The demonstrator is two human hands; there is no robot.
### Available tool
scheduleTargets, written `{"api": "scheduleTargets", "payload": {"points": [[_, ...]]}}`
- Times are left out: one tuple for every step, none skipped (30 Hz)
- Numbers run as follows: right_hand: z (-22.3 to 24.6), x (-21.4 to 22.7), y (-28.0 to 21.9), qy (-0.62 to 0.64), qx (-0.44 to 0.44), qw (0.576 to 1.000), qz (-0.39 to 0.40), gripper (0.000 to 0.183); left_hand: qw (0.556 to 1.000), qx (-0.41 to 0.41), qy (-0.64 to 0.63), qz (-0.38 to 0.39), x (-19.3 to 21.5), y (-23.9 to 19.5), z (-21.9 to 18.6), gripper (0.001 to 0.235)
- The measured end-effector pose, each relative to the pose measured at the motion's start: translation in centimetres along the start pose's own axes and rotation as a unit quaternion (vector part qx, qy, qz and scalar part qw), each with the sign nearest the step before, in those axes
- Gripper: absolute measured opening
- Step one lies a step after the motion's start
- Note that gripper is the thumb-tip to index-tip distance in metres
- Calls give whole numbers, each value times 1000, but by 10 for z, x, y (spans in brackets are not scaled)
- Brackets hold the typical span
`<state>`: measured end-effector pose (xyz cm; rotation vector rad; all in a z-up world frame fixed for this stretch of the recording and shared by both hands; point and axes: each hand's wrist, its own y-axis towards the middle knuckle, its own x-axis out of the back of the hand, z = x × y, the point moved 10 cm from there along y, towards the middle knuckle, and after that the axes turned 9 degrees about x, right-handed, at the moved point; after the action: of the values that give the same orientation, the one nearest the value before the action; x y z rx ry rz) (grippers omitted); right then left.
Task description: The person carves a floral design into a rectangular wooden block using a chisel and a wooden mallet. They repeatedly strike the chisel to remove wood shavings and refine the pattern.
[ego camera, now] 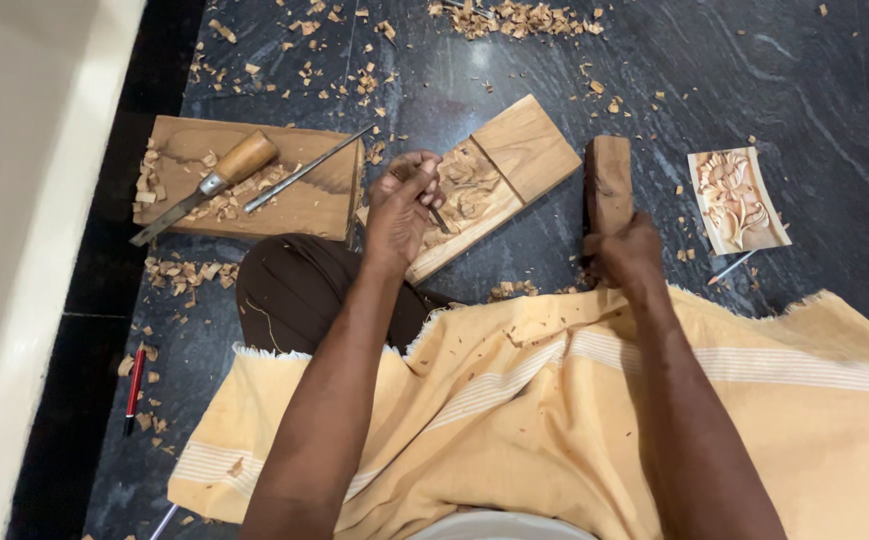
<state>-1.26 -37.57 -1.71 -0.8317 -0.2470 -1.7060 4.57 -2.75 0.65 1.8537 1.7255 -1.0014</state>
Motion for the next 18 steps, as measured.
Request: {"api": "scheduleTargets", "payload": {"points": [[-3,-6,0,95,-11,995,23,55,1000,-1,0,0,2,1,2,13],[-4,-14,-1,189,-22,981,45,46,1000,1,4,-2,3,1,4,13],[-5,-12,-2,182,-27,982,41,43,1000,3,9,-3,4,2,6,13],[-6,-11,-4,176,-32,983,36,41,1000,6,13,-4,5,2,7,13],[-6,-9,-6,170,-38,984,31,38,1000,3,16,-8,6,3,7,13],[-3,-8,-8,178,-34,983,31,40,1000,1,18,-11,6,4,7,12],[1,-7,-10,186,-30,982,32,42,1000,-1,20,-15,7,4,7,12],[5,-6,-12,194,-26,980,32,44,999,-13,31,-3,3,3,6,12],[12,-6,-14,209,-15,977,35,43,999,-25,42,8,0,2,4,13],[18,-5,-16,224,-4,974,37,42,998,-37,54,19,-3,1,2,14],[25,-4,-18,239,6,970,40,41,997,-30,63,16,-3,1,4,13],[28,-1,-21,228,7,973,29,44,997,-23,72,13,-3,0,5,13],[29,3,-24,217,7,976,16,47,997,-15,81,11,-3,-1,8,13],[31,7,-26,205,8,979,4,49,997,-18,71,16,-5,-1,9,13],[36,9,-29,214,19,977,2,50,998,-20,62,22,-6,-1,9,12],[41,10,-31,224,30,974,-1,50,998,-23,52,28,-7,-2,9,11],[47,11,-34,233,42,971,-3,51,998,-23,55,26,-7,-2,8,10],[53,13,-37,235,60,970,-5,50,998,-23,57,25,-6,-2,8,10]]}}
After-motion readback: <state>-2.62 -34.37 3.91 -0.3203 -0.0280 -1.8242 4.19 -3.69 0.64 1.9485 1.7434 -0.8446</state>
